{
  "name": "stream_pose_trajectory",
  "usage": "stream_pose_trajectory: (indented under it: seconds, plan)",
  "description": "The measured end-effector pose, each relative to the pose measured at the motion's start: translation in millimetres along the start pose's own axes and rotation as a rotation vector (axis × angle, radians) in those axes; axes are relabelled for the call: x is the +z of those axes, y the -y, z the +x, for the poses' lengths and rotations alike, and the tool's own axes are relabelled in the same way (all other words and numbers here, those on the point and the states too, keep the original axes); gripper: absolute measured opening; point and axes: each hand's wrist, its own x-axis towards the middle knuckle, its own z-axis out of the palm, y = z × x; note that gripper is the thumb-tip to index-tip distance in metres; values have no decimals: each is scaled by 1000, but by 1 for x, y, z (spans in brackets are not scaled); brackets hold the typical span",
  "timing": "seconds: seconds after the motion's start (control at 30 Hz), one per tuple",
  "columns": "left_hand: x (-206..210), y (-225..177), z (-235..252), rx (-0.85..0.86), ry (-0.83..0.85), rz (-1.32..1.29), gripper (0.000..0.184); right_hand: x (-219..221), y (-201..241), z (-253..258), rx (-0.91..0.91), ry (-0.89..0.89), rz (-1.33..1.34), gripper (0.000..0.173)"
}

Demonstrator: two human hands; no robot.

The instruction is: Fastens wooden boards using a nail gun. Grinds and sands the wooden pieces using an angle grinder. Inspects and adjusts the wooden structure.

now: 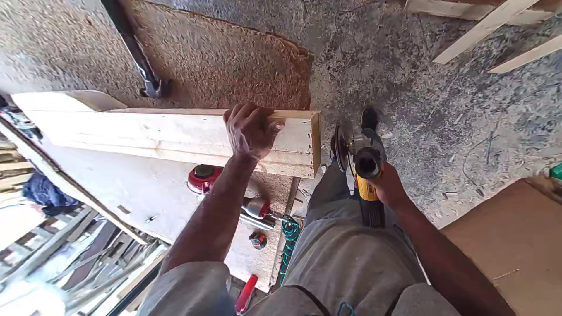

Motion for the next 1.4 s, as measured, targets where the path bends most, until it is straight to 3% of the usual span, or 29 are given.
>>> stream_pose_trajectory:
  seconds: [0.2,0.3,0.4,0.6,0.77,1.4]
  plan:
    - [1,2,-1,20,-23,-18,66,37,-36,-10,6,-39,91,56]
    - [1,1,-1,22,-21,-13,67,47,-37,-11,-10,-46,52,67]
    - [1,2,-3,20,-3,-8,68,51,-27,4,-65,-57,27,64]
    - [2,3,3,23,-46,-27,58,43,-19,11,-44,-19,46,59]
    - [3,3,-5,19,-28,-30,50,41,-7,26,-29,22,74,67]
    - [2,4,-3,30,-39,-57,51,35,-4,26,13,63,59,70]
